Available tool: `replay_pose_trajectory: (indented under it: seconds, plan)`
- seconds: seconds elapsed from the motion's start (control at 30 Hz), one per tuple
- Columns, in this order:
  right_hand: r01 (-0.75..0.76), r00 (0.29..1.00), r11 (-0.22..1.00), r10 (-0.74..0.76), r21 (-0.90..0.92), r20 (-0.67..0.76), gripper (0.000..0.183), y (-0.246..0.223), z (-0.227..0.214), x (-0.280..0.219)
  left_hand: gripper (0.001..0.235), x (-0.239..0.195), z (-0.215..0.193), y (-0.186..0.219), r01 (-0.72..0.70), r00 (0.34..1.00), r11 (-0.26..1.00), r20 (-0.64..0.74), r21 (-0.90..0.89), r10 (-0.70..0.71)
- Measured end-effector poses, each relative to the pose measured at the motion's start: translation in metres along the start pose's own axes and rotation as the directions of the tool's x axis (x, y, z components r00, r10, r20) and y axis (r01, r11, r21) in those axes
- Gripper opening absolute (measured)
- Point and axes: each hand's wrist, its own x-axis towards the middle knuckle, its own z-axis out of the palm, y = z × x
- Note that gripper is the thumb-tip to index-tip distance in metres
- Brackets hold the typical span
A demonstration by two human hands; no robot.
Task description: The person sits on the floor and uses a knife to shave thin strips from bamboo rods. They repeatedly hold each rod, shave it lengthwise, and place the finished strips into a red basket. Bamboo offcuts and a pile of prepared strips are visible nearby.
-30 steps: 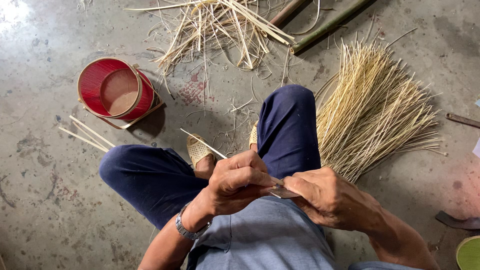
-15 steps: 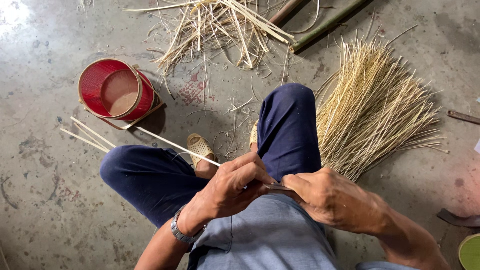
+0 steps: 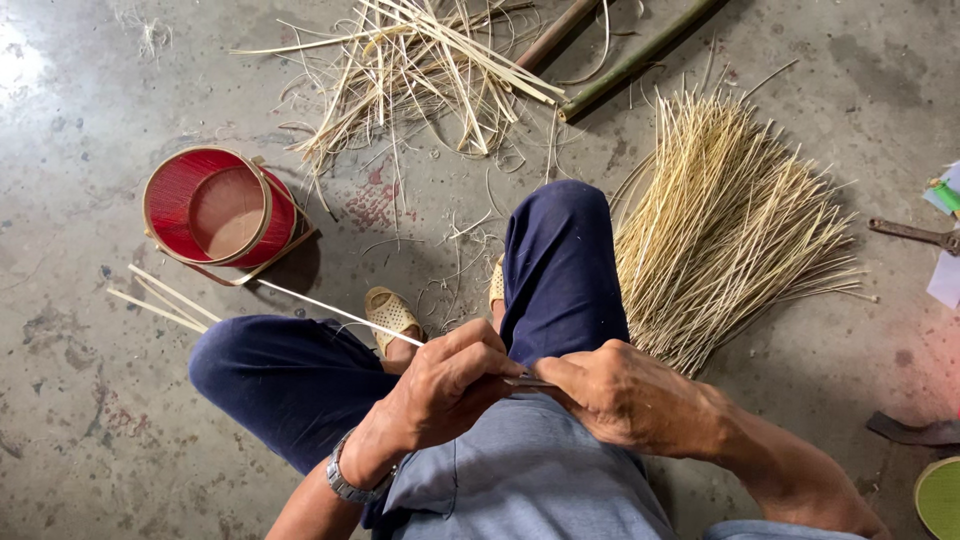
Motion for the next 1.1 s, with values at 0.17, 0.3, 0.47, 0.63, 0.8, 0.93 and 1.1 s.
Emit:
replay_pose_trajectory:
  seconds: [0.17,0.3,0.47,0.63,0.8,0.93,1.1]
  plan:
    - [0.008,1.000,1.000,-0.008,-0.012,0.004,0.017,0.004,0.005,0.002,0.025,0.002,0.000,-0.001,0.002,1.000,1.000,0.026,-0.006,-0.002]
    - [0.000,1.000,0.999,0.001,0.037,-0.018,0.015,0.011,0.009,0.003,0.022,0.005,-0.003,0.000,0.055,0.998,0.997,0.016,-0.049,-0.054]
    - [-0.027,0.995,0.995,0.036,0.095,-0.096,0.014,0.020,0.002,0.002,0.026,0.002,-0.008,-0.007,0.144,0.989,0.989,-0.041,-0.017,-0.145]
    - [-0.032,0.994,0.998,0.037,0.057,-0.099,0.016,0.023,0.005,0.006,0.017,-0.004,0.003,-0.019,0.077,0.979,0.995,-0.186,-0.070,-0.089]
    - [0.041,0.995,0.994,-0.032,0.106,-0.091,0.018,0.020,0.011,0.011,0.018,-0.001,0.004,-0.013,0.014,0.989,0.994,-0.143,-0.105,-0.029]
    - [-0.168,0.986,0.979,0.169,0.114,-0.006,0.019,0.023,0.010,0.007,0.033,-0.002,-0.008,-0.007,0.192,0.979,0.978,-0.050,-0.080,-0.196]
    - [0.011,0.984,0.963,0.037,0.268,-0.175,0.016,0.033,0.003,-0.002,0.025,-0.010,-0.013,-0.030,0.168,0.976,0.986,-0.144,0.008,-0.165]
